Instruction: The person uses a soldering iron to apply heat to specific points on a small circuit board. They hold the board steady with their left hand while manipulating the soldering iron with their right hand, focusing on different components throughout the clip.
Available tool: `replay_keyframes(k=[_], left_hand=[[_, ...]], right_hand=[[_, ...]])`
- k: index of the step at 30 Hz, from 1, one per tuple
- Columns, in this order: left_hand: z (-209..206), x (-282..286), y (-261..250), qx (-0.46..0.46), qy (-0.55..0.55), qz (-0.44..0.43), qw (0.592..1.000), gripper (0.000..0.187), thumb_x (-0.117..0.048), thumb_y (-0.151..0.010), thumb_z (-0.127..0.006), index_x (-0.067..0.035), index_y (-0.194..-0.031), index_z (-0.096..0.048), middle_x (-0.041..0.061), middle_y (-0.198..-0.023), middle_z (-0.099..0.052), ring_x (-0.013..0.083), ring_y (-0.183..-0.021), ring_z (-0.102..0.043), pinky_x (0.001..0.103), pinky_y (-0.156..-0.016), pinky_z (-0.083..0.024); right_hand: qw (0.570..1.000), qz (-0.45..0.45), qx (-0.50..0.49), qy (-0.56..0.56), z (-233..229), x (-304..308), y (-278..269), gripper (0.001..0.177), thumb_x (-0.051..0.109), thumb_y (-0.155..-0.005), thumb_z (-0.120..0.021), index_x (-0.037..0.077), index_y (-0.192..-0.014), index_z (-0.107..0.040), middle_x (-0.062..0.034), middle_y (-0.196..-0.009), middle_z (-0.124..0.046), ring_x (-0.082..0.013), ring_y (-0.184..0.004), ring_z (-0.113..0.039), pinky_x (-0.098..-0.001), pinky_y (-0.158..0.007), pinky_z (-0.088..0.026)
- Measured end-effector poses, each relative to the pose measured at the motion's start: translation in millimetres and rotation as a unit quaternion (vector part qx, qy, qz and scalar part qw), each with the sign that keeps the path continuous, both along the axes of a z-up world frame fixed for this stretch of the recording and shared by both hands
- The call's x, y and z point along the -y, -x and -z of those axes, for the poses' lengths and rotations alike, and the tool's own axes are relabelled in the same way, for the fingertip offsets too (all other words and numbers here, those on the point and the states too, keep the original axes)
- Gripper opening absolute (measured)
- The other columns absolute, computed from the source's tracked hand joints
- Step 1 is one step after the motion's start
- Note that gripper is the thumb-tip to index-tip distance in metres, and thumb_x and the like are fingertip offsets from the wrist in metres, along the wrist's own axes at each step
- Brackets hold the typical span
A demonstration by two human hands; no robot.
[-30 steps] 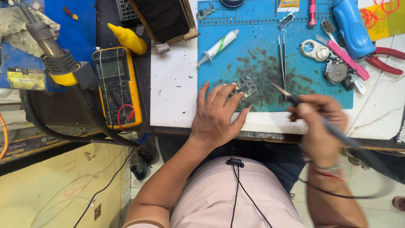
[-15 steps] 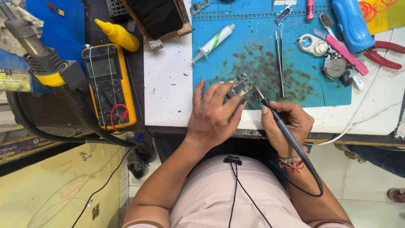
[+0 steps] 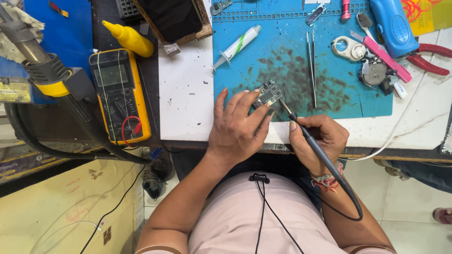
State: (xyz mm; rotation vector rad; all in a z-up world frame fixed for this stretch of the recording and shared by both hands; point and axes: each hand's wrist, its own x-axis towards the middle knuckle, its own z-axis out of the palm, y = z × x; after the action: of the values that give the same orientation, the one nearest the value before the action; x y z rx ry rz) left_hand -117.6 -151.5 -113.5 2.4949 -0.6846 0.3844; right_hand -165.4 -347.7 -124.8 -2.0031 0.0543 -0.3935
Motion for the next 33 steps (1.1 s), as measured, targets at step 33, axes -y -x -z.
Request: replay_keyframes(k=[33], left_hand=[[-0.4,-0.3,-0.9,-0.001,0.001,0.002,1.0,0.023,-0.029,-0.095,-0.073,-0.013,-0.111,-0.074,0.009,-0.131,-0.061,0.0242,-0.125,-0.056,0.054,-0.121,-0.031]], right_hand=[[0.999,-0.005,0.021,0.037,-4.1,-1.3,-3.0,0.014,0.003,-0.092,-0.078,-0.003,-0.094,-0.067,-0.0037,-0.077,-0.066,-0.0037,-0.061,-0.055,-0.0194,-0.053,-0.039]])
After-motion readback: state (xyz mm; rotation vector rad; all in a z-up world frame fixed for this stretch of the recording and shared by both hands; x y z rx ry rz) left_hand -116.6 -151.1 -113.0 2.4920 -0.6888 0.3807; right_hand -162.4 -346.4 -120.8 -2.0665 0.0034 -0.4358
